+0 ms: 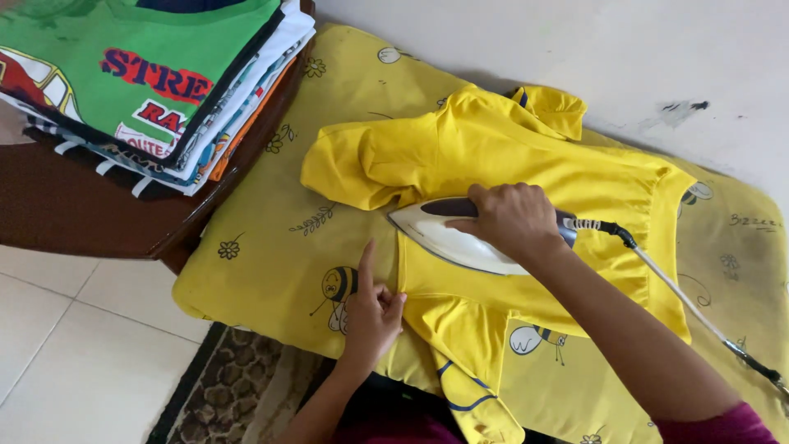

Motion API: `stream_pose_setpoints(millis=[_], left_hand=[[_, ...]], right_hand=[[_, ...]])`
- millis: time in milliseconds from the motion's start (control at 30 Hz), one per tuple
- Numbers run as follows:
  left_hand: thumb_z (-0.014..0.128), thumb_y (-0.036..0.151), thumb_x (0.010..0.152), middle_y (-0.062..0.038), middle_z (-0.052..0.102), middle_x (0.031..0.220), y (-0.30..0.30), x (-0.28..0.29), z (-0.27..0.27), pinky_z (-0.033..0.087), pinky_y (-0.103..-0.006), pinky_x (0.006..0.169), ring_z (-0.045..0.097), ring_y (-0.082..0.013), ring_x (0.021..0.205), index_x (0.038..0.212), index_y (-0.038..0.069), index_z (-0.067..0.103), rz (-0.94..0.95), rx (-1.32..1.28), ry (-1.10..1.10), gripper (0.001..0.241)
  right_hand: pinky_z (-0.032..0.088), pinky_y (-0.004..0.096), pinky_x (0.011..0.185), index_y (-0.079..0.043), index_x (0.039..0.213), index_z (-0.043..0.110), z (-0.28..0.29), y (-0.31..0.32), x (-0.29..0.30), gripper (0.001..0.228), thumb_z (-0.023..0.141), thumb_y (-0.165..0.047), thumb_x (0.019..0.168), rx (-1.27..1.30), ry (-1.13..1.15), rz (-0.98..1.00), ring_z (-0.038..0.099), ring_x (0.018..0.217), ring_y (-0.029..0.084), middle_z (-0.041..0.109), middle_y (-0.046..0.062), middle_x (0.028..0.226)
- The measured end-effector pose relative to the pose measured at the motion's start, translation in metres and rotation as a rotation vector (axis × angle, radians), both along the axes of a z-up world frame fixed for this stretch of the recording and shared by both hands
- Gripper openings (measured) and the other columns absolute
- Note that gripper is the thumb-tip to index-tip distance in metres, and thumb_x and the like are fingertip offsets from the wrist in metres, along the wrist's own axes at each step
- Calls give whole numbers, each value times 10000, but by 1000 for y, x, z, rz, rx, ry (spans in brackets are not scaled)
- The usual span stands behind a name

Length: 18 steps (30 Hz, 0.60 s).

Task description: The person irons a yellow long-sleeved shirt on a yellow ironing board, smoothing the sleeves and body with an electric iron. The person then folds the shirt neatly on the board.

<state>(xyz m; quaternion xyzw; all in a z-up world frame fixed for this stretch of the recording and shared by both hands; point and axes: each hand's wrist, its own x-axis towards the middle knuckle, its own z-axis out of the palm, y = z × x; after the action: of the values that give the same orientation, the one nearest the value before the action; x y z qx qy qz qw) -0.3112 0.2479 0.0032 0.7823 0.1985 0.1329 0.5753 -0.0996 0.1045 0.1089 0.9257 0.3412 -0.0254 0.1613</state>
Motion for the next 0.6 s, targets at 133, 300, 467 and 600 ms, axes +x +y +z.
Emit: stream_pose_setpoints(millis=[133, 300, 467, 600], left_hand=[[667, -53, 882, -82, 664, 619, 2, 1, -14, 607, -284, 390, 630, -181, 452, 1656, 162, 120, -22, -180, 38, 971], [651, -58, 881, -100, 655, 645, 1, -1, 0, 622, -296, 404, 633, -189, 462, 1652, 141, 89, -34, -260, 78, 975], [641, -23, 887, -102, 630, 654, 5, 0, -2, 627, -303, 416, 632, -186, 467, 1655, 158, 81, -44, -255, 87, 968], [626, -2, 893, -95, 623, 643, 7, 1, 3, 624, -283, 416, 622, -172, 451, 1652, 146, 95, -40, -275, 62, 938]], right_hand=[[572, 499, 603, -250, 948, 696, -24, -35, -7, 600, 665, -800, 709, 180, -204, 194, 726, 660, 367, 669, 95, 652], [601, 419, 643, -315, 880, 707, -14, -102, -40, 597, 593, -872, 700, 84, -120, 57, 755, 665, 279, 701, 26, 637], [589, 450, 660, -275, 941, 719, -13, -153, -27, 648, 598, -868, 709, -11, -198, -166, 752, 714, 349, 711, 105, 680], [608, 439, 698, -283, 834, 693, -14, -169, -65, 610, 619, -870, 682, -12, -134, -209, 756, 701, 328, 720, 76, 666]])
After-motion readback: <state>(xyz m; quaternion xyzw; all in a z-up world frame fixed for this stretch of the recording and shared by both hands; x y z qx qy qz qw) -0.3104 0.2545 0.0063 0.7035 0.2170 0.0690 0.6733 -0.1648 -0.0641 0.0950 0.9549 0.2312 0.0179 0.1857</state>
